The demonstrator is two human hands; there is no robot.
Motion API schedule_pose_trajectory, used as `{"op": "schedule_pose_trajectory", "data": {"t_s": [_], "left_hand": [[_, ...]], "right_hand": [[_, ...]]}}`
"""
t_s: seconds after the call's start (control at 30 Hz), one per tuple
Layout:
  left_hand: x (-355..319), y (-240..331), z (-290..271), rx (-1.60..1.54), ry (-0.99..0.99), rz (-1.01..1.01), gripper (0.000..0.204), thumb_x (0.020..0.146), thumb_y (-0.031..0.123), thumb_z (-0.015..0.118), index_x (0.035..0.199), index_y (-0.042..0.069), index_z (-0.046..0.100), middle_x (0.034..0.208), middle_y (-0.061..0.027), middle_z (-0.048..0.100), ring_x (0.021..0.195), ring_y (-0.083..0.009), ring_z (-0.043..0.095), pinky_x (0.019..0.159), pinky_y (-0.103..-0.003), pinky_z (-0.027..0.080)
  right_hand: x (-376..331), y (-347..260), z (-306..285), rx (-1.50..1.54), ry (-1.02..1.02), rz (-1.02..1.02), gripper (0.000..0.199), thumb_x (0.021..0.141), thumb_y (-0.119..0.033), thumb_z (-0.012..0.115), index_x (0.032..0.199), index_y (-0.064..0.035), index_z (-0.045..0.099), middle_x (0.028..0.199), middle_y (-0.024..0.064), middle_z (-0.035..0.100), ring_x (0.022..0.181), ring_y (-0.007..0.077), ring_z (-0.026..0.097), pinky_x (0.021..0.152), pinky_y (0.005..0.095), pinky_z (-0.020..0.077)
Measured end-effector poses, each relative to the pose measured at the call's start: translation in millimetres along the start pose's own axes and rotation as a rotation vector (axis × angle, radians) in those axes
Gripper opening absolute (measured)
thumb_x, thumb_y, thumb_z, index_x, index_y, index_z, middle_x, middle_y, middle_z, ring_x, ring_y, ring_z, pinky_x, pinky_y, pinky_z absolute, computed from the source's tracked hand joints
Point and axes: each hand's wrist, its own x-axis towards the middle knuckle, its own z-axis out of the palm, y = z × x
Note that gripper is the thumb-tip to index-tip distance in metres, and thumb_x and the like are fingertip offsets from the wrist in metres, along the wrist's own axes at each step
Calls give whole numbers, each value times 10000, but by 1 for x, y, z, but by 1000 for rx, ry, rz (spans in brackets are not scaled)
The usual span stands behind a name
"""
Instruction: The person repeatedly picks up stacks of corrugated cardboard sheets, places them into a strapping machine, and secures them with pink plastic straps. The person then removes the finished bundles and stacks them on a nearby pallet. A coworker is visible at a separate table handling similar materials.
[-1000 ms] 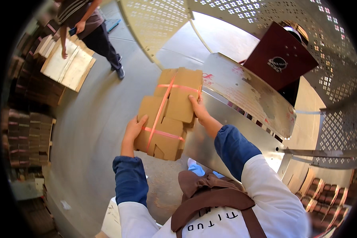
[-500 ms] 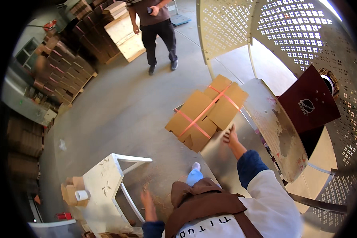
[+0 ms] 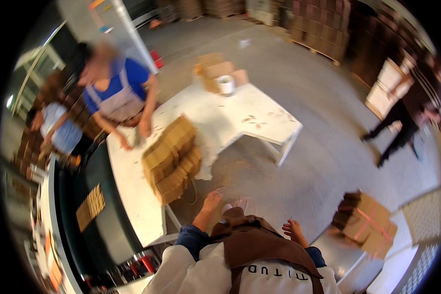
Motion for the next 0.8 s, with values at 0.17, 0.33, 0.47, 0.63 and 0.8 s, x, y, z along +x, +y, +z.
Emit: {"op": "schedule_pose_trajectory", "data": {"t_s": [0.17,0.33,0.47,0.63,0.8], "left_hand": [[-26,57,-82,-339,287,213,318,860,186,698,1096,8,582,854,-51,642,762,-108,593,712,-252,494],[-30,58,-217,-174,646,269,496,764,182,782,1138,-4,515,975,-77,567,883,-176,555,764,-303,471],[9,11,-265,-85,611,250,1018,665,339,845,1422,-10,260,1362,-208,372,1261,-336,400,1051,-412,354],[13,-16,-286,-140,420,229,1287,562,472,880,1478,-18,121,1490,-230,243,1369,-354,298,1104,-427,304],[15,-29,-305,-9,190,146,1160,532,365,917,1427,11,269,1416,-204,355,1306,-359,391,1043,-396,390]], "right_hand": [[43,-58,57,-308,33,-100,429,934,-425,522,1159,-60,511,964,103,646,813,220,645,659,369,498],[93,-178,210,-723,-193,-569,405,977,-415,468,1008,-36,607,863,88,650,702,155,608,578,292,476],[94,-294,393,-548,-301,-697,561,970,-513,440,1280,-58,543,1097,140,642,958,183,624,791,319,487],[69,-287,530,-880,-415,-857,629,995,-521,362,1381,-29,435,1255,132,575,1085,252,578,946,386,435],[70,-266,560,-923,-681,-593,629,1011,-496,315,1433,-33,366,1388,203,470,1269,337,461,1054,373,346]]}}
